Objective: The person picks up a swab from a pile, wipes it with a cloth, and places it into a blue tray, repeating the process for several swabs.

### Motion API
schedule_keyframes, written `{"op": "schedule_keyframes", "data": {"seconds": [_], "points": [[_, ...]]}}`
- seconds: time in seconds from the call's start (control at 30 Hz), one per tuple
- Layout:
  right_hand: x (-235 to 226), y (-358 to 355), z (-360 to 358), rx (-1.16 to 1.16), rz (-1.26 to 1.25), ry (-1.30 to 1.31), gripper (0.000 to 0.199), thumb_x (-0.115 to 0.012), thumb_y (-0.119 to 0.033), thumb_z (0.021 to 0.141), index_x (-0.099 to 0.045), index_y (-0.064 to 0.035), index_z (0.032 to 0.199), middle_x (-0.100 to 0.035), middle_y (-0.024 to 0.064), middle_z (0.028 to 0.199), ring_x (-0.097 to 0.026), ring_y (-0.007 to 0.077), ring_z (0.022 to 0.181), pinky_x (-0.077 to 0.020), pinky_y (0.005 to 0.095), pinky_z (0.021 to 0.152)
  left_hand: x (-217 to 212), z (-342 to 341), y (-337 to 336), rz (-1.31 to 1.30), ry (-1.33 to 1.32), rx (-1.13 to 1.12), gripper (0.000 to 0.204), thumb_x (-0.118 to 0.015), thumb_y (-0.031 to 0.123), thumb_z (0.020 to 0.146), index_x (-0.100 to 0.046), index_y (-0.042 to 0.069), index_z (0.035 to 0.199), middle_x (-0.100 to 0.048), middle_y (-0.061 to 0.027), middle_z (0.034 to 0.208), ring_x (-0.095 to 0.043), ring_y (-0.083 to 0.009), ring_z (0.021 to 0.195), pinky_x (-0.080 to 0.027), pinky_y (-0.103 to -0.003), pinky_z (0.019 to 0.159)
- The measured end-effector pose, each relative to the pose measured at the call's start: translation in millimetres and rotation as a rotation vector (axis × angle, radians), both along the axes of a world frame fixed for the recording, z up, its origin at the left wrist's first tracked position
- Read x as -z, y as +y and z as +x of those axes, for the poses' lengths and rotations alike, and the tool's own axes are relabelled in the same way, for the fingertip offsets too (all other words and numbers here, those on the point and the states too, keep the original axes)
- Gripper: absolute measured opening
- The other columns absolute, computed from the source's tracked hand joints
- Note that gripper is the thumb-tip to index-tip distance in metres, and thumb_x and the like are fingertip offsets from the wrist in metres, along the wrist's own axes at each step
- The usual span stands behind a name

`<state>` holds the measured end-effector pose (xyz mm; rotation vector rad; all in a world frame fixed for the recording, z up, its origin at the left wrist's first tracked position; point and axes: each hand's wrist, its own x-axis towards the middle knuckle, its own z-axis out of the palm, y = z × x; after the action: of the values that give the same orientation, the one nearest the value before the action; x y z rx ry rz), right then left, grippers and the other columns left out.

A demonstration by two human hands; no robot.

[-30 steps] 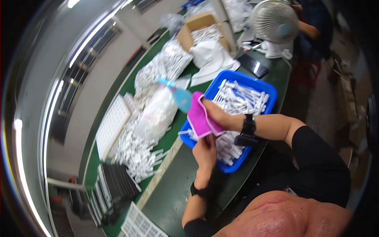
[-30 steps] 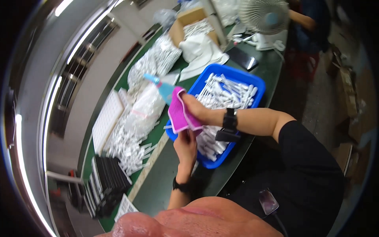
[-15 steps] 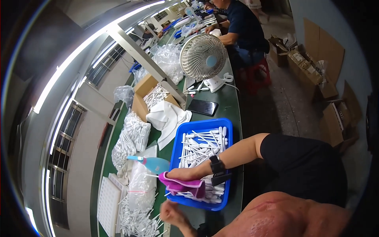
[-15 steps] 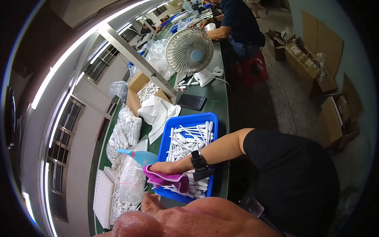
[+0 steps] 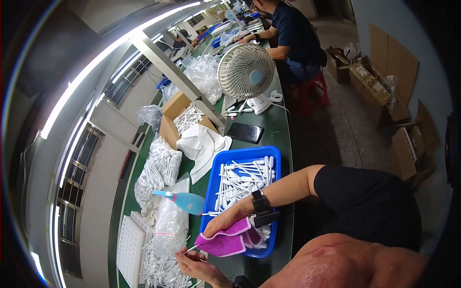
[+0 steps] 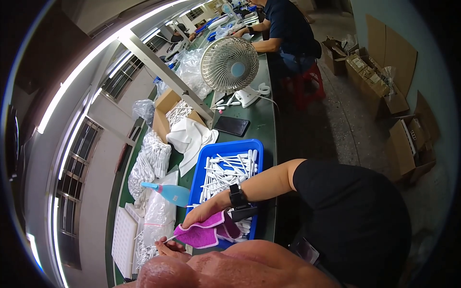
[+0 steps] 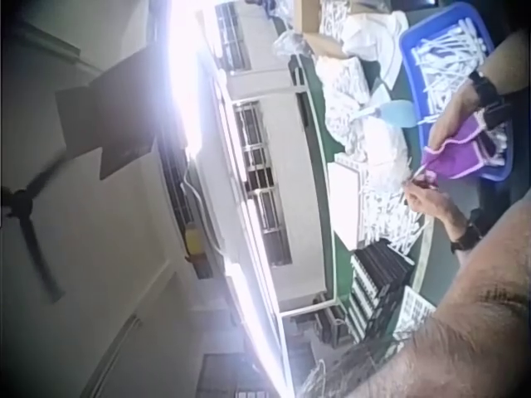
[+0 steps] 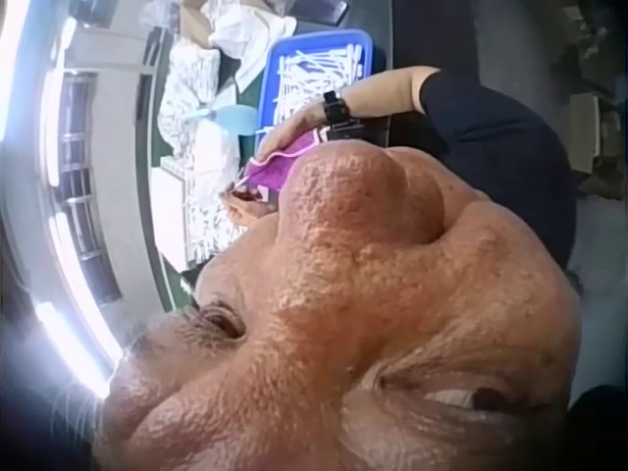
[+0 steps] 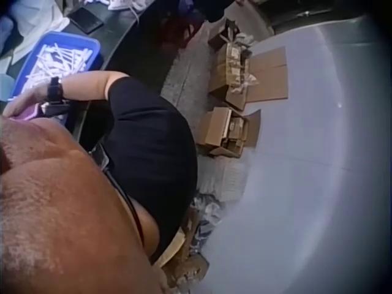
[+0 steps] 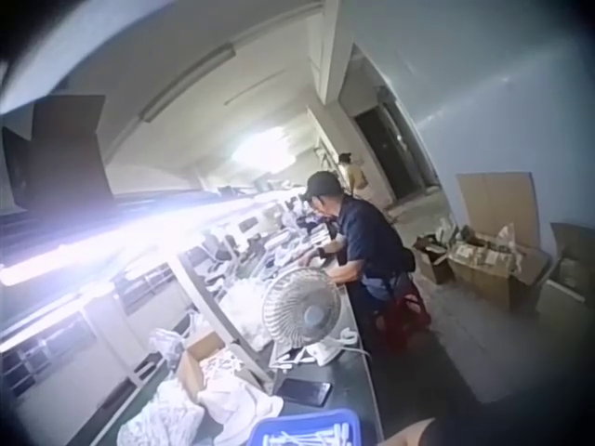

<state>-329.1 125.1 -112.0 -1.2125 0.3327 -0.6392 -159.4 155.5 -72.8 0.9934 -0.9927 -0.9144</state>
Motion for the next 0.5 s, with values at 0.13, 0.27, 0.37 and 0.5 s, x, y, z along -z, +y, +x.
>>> {"op": "schedule_keyframes", "data": {"seconds": [0.13,0.27,0.37,0.5], "points": [[-8.0,12.3,1.2,0.212,-0.221,-0.088,0.036,-0.039,-0.030,0.097,-0.056,0.0011,0.101,-0.060,0.0018,0.093,-0.051,0.0093,0.080,-0.0429,0.0268,0.074,-0.3,-4.9,2.0,-0.011,0.067,-0.067,0.030,-0.047,0.026,0.095,-0.055,0.000,0.084,-0.046,-0.0010,0.054,-0.042,-0.0067,0.043,-0.032,-0.019,0.040],[-7.9,15.1,-4.2,0.628,-0.624,0.044,0.036,-0.036,-0.028,0.097,-0.057,0.0013,0.096,-0.062,0.0063,0.091,-0.053,0.0109,0.079,-0.0436,0.0285,0.074,9.4,-10.0,11.1,-0.049,0.075,-0.080,0.032,-0.047,0.026,0.095,-0.056,-0.004,0.088,-0.054,-0.0050,0.059,-0.050,-0.0112,0.049,-0.040,-0.021,0.044],[14.1,-7.8,-7.2,0.754,-0.455,0.055,0.037,-0.034,-0.027,0.098,-0.057,0.0022,0.095,-0.061,0.0112,0.091,-0.052,0.0143,0.084,-0.0416,0.0299,0.078,23.4,-13.8,23.7,-0.346,-0.204,-0.092,0.035,-0.045,0.024,0.096,-0.057,-0.008,0.091,-0.062,-0.0125,0.071,-0.060,-0.0183,0.059,-0.049,-0.025,0.052],[30.6,-29.4,0.9,0.755,-0.323,-0.150,0.036,-0.041,-0.031,0.095,-0.062,-0.0018,0.097,-0.062,0.0015,0.090,-0.051,0.0101,0.078,-0.0454,0.0282,0.073,44.2,-3.4,14.1,-0.682,-0.561,-0.068,0.034,-0.039,0.019,0.097,-0.055,-0.011,0.100,-0.060,-0.0205,0.093,-0.064,-0.0257,0.068,-0.054,-0.032,0.062]]}}
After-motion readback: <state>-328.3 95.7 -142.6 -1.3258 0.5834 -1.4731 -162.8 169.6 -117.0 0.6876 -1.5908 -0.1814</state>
